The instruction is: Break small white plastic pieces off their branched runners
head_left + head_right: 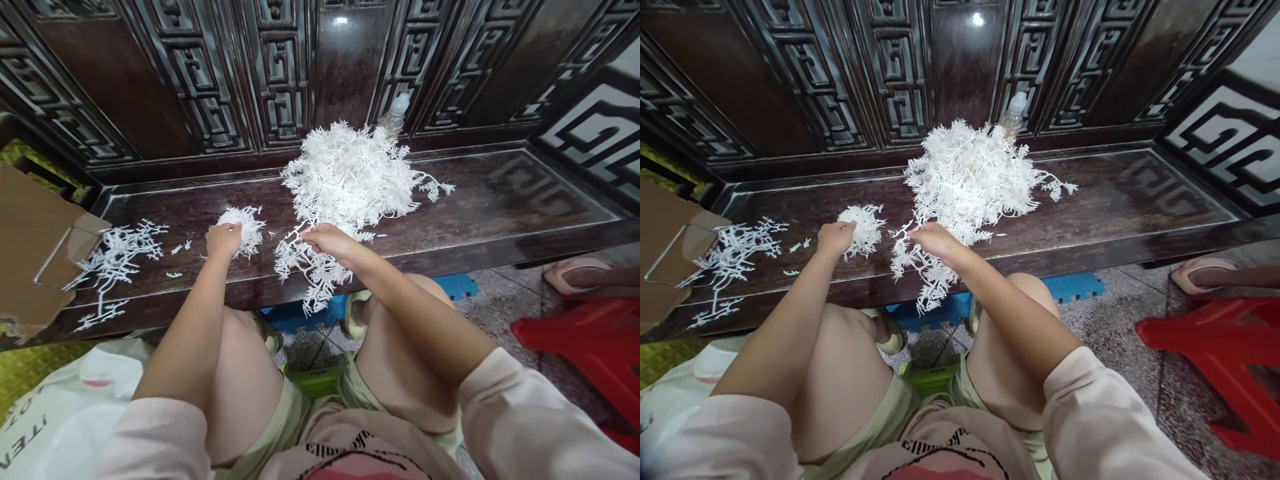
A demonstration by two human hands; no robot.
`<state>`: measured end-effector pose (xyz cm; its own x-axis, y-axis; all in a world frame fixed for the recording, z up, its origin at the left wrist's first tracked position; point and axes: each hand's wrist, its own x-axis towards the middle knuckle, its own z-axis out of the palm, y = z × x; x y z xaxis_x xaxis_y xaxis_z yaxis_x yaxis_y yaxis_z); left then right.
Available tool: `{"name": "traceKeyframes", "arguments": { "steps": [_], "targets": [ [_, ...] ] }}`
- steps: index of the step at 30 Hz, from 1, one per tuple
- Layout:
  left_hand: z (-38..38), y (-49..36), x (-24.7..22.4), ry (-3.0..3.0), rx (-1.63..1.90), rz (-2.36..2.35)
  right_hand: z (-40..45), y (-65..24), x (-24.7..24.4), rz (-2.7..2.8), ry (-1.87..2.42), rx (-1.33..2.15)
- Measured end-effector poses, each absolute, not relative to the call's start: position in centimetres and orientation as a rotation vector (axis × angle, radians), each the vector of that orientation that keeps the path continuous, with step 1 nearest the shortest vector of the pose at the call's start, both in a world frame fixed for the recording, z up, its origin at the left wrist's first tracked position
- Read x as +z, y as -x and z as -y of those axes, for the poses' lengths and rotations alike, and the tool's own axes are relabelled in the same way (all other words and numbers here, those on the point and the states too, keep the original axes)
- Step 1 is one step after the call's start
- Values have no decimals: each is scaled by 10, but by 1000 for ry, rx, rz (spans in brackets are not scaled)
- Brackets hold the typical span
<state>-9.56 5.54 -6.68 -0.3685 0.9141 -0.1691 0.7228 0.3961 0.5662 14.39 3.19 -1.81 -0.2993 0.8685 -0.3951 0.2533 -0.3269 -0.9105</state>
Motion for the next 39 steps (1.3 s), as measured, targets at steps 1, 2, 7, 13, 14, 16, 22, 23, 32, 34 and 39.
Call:
{"name": "traceKeyframes", "arguments": {
  "steps": [1, 2, 7, 13, 14, 16, 22, 23, 32, 34, 39],
  "targets": [
    [-55, 90, -64, -1379, 583, -2175, -32, -144, -18, 1427, 1455, 1659],
    [-53, 83, -60, -1353, 601, -2092, -33, -144, -18, 1432, 1439, 1646],
    [-39, 40, -39, -1215, 491, -1204, -38, -143, -18, 1350, 1293, 1589],
    [-33, 11, -33, -1479, 636, -1186, -37, -143, -19, 1383, 1268, 1546],
    [-34, 11, -35, -1511, 616, -1217, -37, -144, -20, 1417, 1279, 1516],
    [-36, 14, -38, -1545, 577, -1270, -38, -148, -20, 1557, 1297, 1455],
    [-37, 26, -36, -1671, 408, -1347, -41, -155, -19, 1921, 1419, 1226],
    [-36, 26, -35, -1681, 382, -1317, -41, -155, -18, 1931, 1447, 1192],
    [-36, 21, -30, -1646, 477, -1224, -42, -152, -13, 1899, 1563, 1055],
    [-32, 16, -22, -1661, 498, -1186, -50, -156, -14, 1832, 1598, 947],
    [-22, 28, -11, -1661, 512, -1208, -79, -190, -13, 1436, 1692, 703]
  ]
}}
